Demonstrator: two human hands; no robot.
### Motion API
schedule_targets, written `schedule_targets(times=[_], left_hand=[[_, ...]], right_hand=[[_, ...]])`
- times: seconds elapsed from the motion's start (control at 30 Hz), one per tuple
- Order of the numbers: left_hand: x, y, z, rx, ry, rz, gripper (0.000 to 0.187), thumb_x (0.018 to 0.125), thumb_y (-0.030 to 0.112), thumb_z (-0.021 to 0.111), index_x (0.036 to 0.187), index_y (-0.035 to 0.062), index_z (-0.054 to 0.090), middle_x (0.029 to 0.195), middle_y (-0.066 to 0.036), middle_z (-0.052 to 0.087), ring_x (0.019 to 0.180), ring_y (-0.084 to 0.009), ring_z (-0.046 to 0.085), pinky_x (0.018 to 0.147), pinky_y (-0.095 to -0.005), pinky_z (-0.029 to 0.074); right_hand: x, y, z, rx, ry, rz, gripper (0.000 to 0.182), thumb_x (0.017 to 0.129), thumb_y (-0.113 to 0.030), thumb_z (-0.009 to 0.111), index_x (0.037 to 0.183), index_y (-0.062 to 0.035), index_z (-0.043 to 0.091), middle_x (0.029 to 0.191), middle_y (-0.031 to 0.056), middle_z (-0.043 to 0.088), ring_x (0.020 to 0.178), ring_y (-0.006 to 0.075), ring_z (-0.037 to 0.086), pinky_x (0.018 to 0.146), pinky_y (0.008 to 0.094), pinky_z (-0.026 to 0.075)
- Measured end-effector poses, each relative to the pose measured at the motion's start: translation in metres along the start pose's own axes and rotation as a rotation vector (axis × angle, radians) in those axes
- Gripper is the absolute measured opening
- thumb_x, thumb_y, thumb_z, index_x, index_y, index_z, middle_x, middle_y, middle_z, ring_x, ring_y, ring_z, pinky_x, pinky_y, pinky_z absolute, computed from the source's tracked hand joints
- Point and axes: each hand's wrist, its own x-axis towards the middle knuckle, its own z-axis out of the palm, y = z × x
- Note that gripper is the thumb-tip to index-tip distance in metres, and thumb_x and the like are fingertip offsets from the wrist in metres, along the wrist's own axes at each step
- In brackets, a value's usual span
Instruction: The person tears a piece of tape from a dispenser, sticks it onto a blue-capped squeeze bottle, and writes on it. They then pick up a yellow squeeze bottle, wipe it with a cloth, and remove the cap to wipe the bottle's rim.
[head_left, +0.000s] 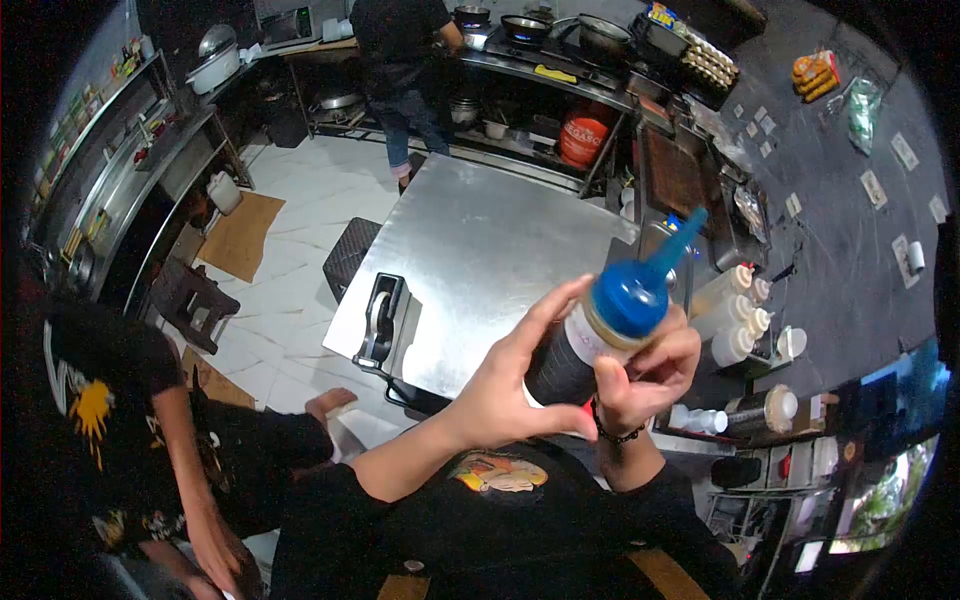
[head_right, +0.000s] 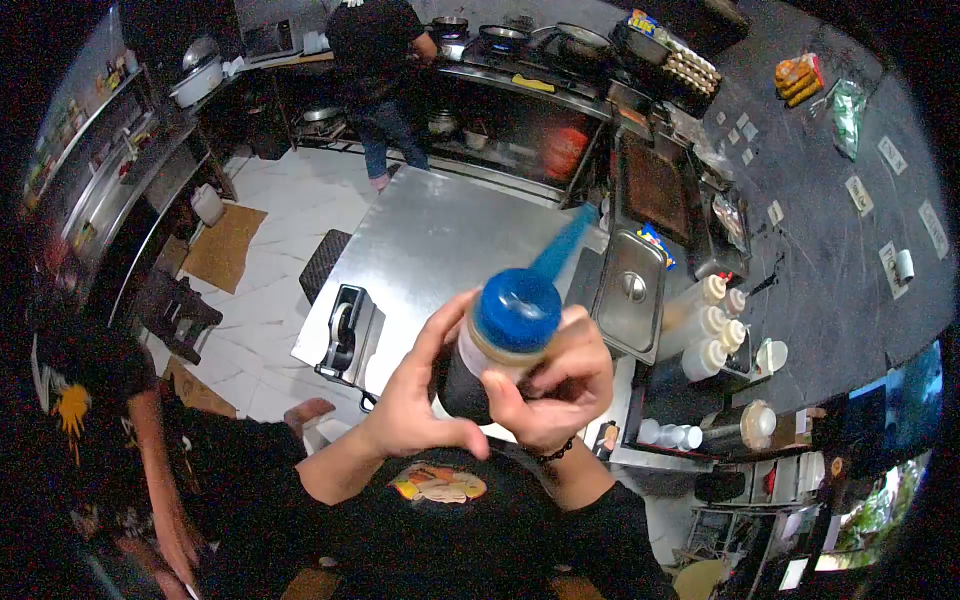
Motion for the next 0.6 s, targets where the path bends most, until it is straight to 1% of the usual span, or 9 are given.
schedule_targets(times=[0.07, 0.1, 0.17, 0.23, 0.27, 0.3, 0.37, 0.4, 0.6], left_hand=[[-0.001, 0.0, -0.001, 0.055, 0.051, -0.036, 0.1, 0.059, 0.024, 0.083, 0.137, 0.0041, 0.023, 0.124, -0.016, 0.046, 0.116, -0.0252, 0.045, 0.097, -0.0364, 0.036], [-0.001, 0.0, -0.003, 0.087, 0.077, -0.053, 0.102, 0.058, 0.023, 0.084, 0.136, 0.0038, 0.022, 0.124, -0.016, 0.046, 0.117, -0.025, 0.045, 0.097, -0.0363, 0.036], [-0.005, -0.006, -0.006, 0.024, 0.174, -0.096, 0.095, 0.058, 0.017, 0.083, 0.134, 0.0016, 0.027, 0.121, -0.014, 0.049, 0.113, -0.0222, 0.048, 0.096, -0.0348, 0.036], [-0.005, -0.009, -0.01, -0.053, 0.219, -0.115, 0.09, 0.059, 0.013, 0.082, 0.132, 0.0005, 0.03, 0.118, -0.013, 0.05, 0.111, -0.0209, 0.049, 0.096, -0.0341, 0.037], [-0.003, -0.002, -0.01, -0.079, 0.246, -0.129, 0.081, 0.061, 0.008, 0.078, 0.129, -0.0002, 0.035, 0.113, -0.011, 0.053, 0.106, -0.0194, 0.051, 0.093, -0.0327, 0.039], [-0.002, 0.008, -0.013, 0.006, 0.274, -0.122, 0.076, 0.062, 0.006, 0.076, 0.126, -0.0012, 0.036, 0.109, -0.01, 0.054, 0.102, -0.0184, 0.053, 0.089, -0.0311, 0.042], [0.001, 0.012, -0.019, 0.073, 0.321, -0.123, 0.074, 0.063, 0.004, 0.074, 0.126, -0.0015, 0.037, 0.108, -0.011, 0.054, 0.099, -0.0178, 0.055, 0.085, -0.0298, 0.045], [0.001, 0.013, -0.02, 0.145, 0.337, -0.104, 0.073, 0.063, 0.004, 0.074, 0.126, -0.0019, 0.037, 0.108, -0.011, 0.054, 0.098, -0.0178, 0.056, 0.084, -0.0292, 0.045], [0.0, 0.012, -0.013, 0.037, 0.357, -0.138, 0.067, 0.063, 0.006, 0.075, 0.121, -0.0011, 0.042, 0.107, -0.01, 0.055, 0.098, -0.0175, 0.056, 0.085, -0.0291, 0.045]], right_hand=[[0.006, 0.004, 0.0, 0.004, -0.081, -0.023, 0.033, 0.061, -0.011, 0.078, 0.072, -0.0098, 0.048, 0.067, 0.0014, 0.047, 0.066, 0.0147, 0.044, 0.061, 0.0265, 0.036], [0.011, 0.002, 0.002, 0.023, -0.15, 0.025, 0.033, 0.061, -0.01, 0.079, 0.073, -0.0097, 0.048, 0.069, 0.0017, 0.048, 0.066, 0.0146, 0.044, 0.06, 0.0263, 0.035], [0.019, -0.001, 0.003, 0.064, -0.29, 0.081, 0.03, 0.063, -0.009, 0.079, 0.076, -0.0068, 0.052, 0.073, 0.0029, 0.05, 0.068, 0.0154, 0.046, 0.065, 0.0271, 0.038], [0.033, -0.007, -0.004, 0.108, -0.478, 0.174, 0.026, 0.066, -0.007, 0.077, 0.081, -0.0034, 0.057, 0.079, 0.0046, 0.054, 0.072, 0.016, 0.049, 0.076, 0.0311, 0.042], [0.038, -0.011, -0.005, 0.127, -0.496, 0.23, 0.021, 0.068, -0.005, 0.073, 0.084, -0.0019, 0.061, 0.081, 0.0062, 0.057, 0.075, 0.0172, 0.052, 0.085, 0.0357, 0.043], [0.043, -0.009, -0.006, 0.038, -0.537, 0.195, 0.015, 0.07, -0.003, 0.07, 0.084, -0.0024, 0.063, 0.08, 0.0069, 0.06, 0.076, 0.0177, 0.055, 0.086, 0.0383, 0.044], [0.053, -0.014, -0.006, -0.147, -0.615, 0.191, 0.014, 0.071, -0.004, 0.069, 0.085, -0.0024, 0.065, 0.078, 0.0071, 0.062, 0.074, 0.0176, 0.057, 0.079, 0.0345, 0.046], [0.056, -0.017, -0.005, -0.17, -0.62, 0.214, 0.015, 0.071, -0.004, 0.069, 0.086, -0.0024, 0.064, 0.078, 0.0073, 0.062, 0.074, 0.0174, 0.058, 0.077, 0.0329, 0.046], [0.06, -0.018, -0.004, -0.192, -0.581, 0.351, 0.021, 0.072, -0.006, 0.07, 0.09, -0.0008, 0.062, 0.078, 0.0088, 0.062, 0.073, 0.0155, 0.058, 0.068, 0.0261, 0.044]])
